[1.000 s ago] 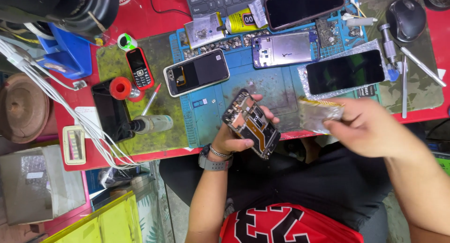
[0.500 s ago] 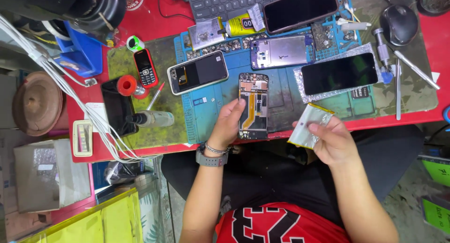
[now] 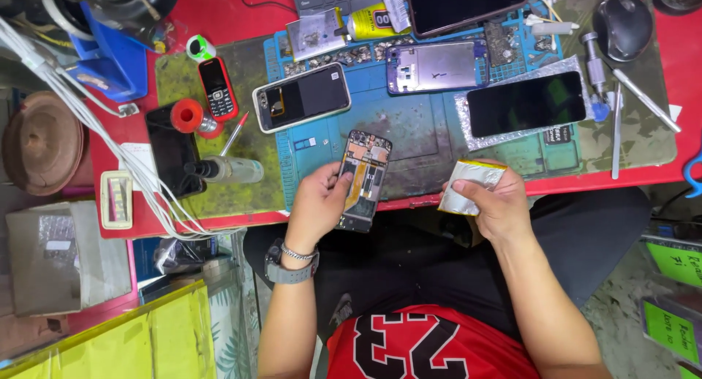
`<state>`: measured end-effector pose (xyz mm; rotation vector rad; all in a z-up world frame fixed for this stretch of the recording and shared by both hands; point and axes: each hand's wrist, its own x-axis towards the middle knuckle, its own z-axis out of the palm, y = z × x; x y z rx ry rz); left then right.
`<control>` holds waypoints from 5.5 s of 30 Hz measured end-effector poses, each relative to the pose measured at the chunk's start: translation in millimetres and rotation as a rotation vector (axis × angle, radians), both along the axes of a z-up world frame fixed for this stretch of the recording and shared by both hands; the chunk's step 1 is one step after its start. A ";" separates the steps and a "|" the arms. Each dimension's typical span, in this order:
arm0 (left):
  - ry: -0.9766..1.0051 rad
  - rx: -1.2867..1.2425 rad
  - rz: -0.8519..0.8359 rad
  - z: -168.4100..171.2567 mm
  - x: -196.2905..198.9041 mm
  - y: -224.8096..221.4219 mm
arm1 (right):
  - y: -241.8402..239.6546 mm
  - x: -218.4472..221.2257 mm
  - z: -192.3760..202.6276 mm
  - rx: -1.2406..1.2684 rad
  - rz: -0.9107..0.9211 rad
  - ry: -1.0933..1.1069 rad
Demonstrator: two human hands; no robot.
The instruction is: Cleaning adhesive and debris from a mobile phone frame and preparing the battery for reassembly.
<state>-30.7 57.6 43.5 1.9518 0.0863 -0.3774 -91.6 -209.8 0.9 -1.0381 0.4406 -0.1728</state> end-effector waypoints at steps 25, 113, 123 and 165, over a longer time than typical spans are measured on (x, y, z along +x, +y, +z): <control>-0.278 -0.171 0.563 -8.8 -43.7 61.3 | 39.6 56.5 11.6 -1.656 0.345 0.126; -0.885 0.363 0.618 -19.3 -6.6 89.6 | 113.7 170.1 3.4 -0.349 0.662 -0.078; -0.702 0.321 0.431 -3.4 -3.0 116.2 | 107.3 165.8 28.8 -1.035 0.490 0.051; -0.950 1.056 -0.164 -39.3 64.3 -60.5 | 44.9 154.6 31.7 -1.833 0.638 -0.058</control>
